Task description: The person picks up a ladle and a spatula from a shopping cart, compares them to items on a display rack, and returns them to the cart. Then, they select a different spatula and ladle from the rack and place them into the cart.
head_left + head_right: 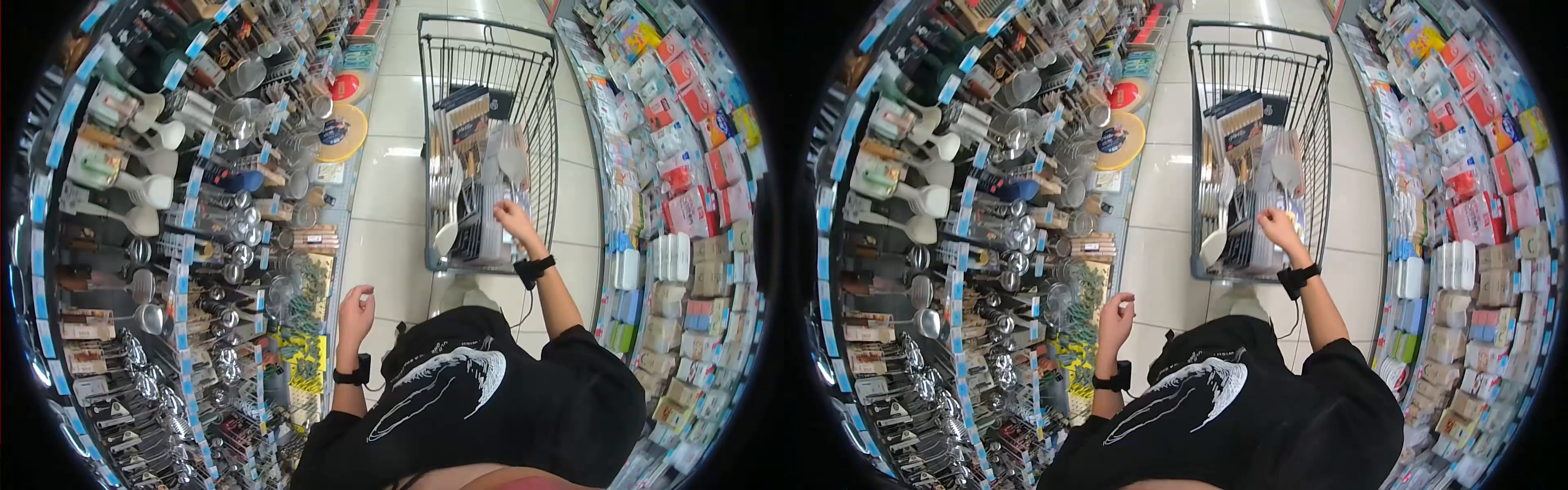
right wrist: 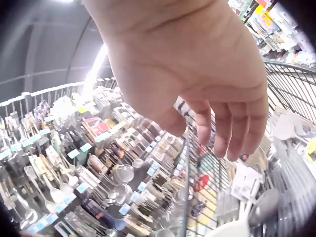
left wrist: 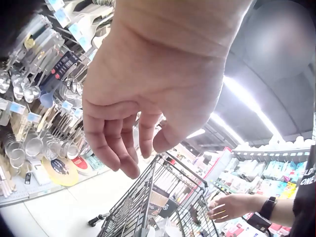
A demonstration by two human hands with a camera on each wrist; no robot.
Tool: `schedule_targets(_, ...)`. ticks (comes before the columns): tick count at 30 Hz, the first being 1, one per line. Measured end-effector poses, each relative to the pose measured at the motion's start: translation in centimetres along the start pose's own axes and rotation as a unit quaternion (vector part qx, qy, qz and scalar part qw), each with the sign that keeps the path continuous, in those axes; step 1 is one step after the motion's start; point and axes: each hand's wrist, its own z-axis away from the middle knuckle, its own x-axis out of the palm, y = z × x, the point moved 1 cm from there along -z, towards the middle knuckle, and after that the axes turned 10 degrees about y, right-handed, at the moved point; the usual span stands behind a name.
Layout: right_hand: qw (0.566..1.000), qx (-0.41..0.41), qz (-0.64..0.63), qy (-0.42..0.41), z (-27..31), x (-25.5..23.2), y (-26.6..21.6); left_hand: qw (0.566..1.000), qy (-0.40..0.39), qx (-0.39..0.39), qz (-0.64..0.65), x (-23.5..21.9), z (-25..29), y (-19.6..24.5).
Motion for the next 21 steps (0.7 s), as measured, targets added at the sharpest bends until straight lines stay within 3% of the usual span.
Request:
schedule_targets(2, 0.999, 0.029, -0.03, -0.005, -4.3, 0.6, 4.5, 1.0, 0.007, -0.029, -0.002, 3.5, -1.5, 1.1)
schedule_targets(4, 0.995, 0.033, 0.08, -0.04, -6.4, 1.8, 6.4, 0.995, -0.007, -0.068, 0.07, 7.3, -2.5, 3.3)
schedule_targets(6, 0.996, 0.019, 0.081, -0.024, -9.0, 5.1, 12.3, 0.992, -0.04, -0.079, 0.087, 10.2, -3.5, 6.5)
schedule_targets(8, 0.985, 0.095, 0.12, -0.081, -10.5, 6.5, 14.8, 0.99, -0.054, -0.094, 0.089, 12.3, -3.6, 9.2)
schedule_targets(9, 0.962, 0.237, 0.064, -0.12, -11.0, 7.6, 15.8, 0.99, -0.058, -0.103, 0.081, 12.7, -3.5, 9.8)
schedule_targets(10, 0.959, 0.244, 0.062, -0.13, -11.3, 8.5, 16.7, 0.989, -0.058, -0.119, 0.068, 12.9, -3.2, 10.2)
schedule_targets(11, 0.977, 0.167, 0.094, -0.094, -11.6, 10.8, 18.9, 0.988, -0.059, -0.135, 0.054, 13.0, -2.8, 10.5)
schedule_targets(12, 0.987, 0.09, 0.123, -0.057, -11.4, 12.2, 19.5, 0.987, -0.06, -0.146, 0.043, 12.8, -2.3, 10.3)
schedule_targets(16, 0.955, 0.218, 0.132, -0.154, -11.3, 13.8, 18.6, 0.976, -0.004, -0.22, 0.005, 11.3, -0.9, 8.7)
schedule_targets(18, 0.95, 0.247, 0.145, -0.122, -11.2, 14.0, 17.8, 0.97, 0.045, -0.238, 0.003, 10.6, -0.2, 8.9)
schedule_targets(21, 0.953, 0.229, 0.151, -0.124, -11.9, 14.5, 17.4, 0.962, 0.052, -0.267, -0.022, 11.4, 0.6, 9.6)
